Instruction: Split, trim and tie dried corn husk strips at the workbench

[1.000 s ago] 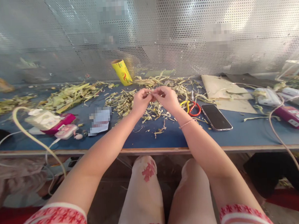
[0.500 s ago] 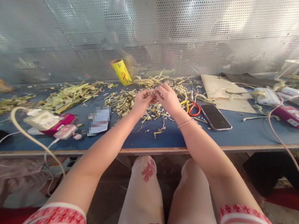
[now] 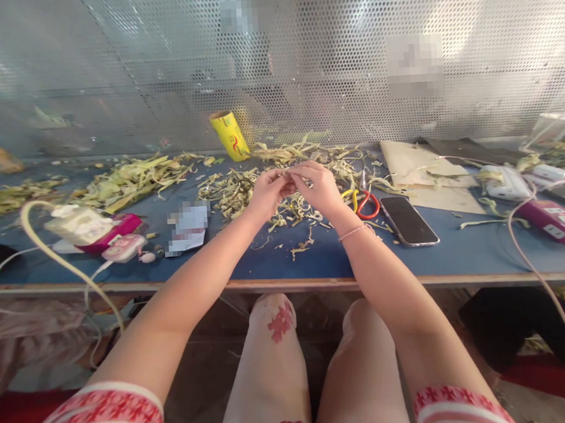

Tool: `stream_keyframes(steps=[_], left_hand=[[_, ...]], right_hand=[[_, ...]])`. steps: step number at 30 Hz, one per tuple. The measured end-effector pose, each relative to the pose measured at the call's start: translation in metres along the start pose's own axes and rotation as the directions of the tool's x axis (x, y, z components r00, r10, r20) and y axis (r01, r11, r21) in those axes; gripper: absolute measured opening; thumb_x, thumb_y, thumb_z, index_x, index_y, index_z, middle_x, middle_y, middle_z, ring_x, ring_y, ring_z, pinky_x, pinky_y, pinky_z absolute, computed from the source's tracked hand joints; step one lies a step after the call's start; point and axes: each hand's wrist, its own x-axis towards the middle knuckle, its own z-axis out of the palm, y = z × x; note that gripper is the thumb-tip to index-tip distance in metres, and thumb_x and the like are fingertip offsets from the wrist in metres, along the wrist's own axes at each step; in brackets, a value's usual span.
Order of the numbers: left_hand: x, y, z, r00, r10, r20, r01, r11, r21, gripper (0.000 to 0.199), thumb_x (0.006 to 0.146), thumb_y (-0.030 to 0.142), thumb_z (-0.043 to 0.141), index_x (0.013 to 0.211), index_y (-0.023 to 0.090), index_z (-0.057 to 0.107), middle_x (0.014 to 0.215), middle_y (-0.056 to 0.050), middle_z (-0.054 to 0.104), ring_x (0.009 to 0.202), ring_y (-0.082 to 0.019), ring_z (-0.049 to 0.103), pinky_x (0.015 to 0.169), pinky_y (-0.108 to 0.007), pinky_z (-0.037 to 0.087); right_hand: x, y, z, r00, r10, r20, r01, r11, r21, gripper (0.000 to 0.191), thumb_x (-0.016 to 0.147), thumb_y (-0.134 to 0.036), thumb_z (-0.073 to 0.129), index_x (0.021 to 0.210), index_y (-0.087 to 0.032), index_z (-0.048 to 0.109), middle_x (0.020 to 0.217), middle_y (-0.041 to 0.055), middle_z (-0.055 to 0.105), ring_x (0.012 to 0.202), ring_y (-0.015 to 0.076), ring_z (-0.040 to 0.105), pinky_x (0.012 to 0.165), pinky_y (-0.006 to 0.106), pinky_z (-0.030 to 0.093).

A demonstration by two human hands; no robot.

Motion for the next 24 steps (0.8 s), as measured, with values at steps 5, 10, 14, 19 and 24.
stream_keyframes(steps=[5, 10, 14, 19, 24], left_hand=[[0.0022, -0.0032, -0.0018, 1.0, 0.02, 0.014, -0.02, 0.999, 0.026, 0.021, 0.072, 0.03, 0.073, 0.076, 0.015, 0.059, 0.06, 0.002, 0.065, 0.058, -0.009, 0.064, 0.064, -0.023, 0.054], [0.0037, -0.008, -0.0036, 0.998, 0.053, 0.034, -0.055, 0.997, 0.06, 0.02, 0.073, 0.03, 0.072, 0.078, 0.015, 0.059, 0.062, 0.002, 0.066, 0.058, -0.01, 0.065, 0.065, -0.024, 0.055], [0.0032, -0.008, -0.0033, 0.996, 0.076, 0.047, -0.08, 0.994, 0.08, 0.021, 0.072, 0.03, 0.073, 0.078, 0.015, 0.059, 0.062, 0.001, 0.066, 0.057, -0.01, 0.065, 0.063, -0.025, 0.056], [0.0, -0.003, -0.002, 0.992, 0.106, 0.066, -0.116, 0.981, 0.158, 0.02, 0.072, 0.029, 0.072, 0.078, 0.015, 0.059, 0.064, 0.001, 0.067, 0.059, -0.011, 0.065, 0.065, -0.026, 0.056], [-0.0038, 0.0009, 0.0002, 0.988, 0.143, 0.057, -0.152, 0.966, 0.21, 0.012, 0.075, 0.023, 0.068, 0.078, 0.016, 0.058, 0.063, 0.002, 0.066, 0.058, -0.01, 0.064, 0.065, -0.025, 0.055]], right_hand=[[0.0024, -0.0006, 0.0023, 0.983, 0.184, 0.001, -0.183, 0.977, 0.108, 0.015, 0.081, -0.021, 0.058, 0.082, -0.022, 0.073, 0.087, 0.0051, 0.071, 0.084, 0.0186, 0.065, 0.073, 0.035, 0.055], [0.0041, 0.0008, 0.0029, 0.943, 0.331, 0.021, -0.33, 0.932, 0.15, 0.011, 0.077, -0.021, 0.06, 0.079, -0.02, 0.071, 0.084, 0.0036, 0.07, 0.077, 0.017, 0.064, 0.071, 0.033, 0.052], [0.0057, 0.001, 0.0016, 0.925, 0.377, 0.041, -0.378, 0.912, 0.158, 0.009, 0.075, -0.019, 0.06, 0.078, -0.019, 0.068, 0.08, 0.0031, 0.069, 0.077, 0.0165, 0.063, 0.069, 0.032, 0.05], [0.007, 0.001, 0.0001, 0.921, 0.388, 0.045, -0.39, 0.905, 0.168, 0.012, 0.072, -0.016, 0.06, 0.084, -0.018, 0.064, 0.079, 0.0015, 0.067, 0.074, 0.0139, 0.062, 0.067, 0.029, 0.048], [0.006, 0.0021, 0.001, 0.939, 0.342, 0.044, -0.345, 0.929, 0.133, 0.017, 0.072, -0.014, 0.056, 0.086, -0.019, 0.065, 0.078, 0.0012, 0.067, 0.073, 0.0132, 0.061, 0.066, 0.028, 0.049]])
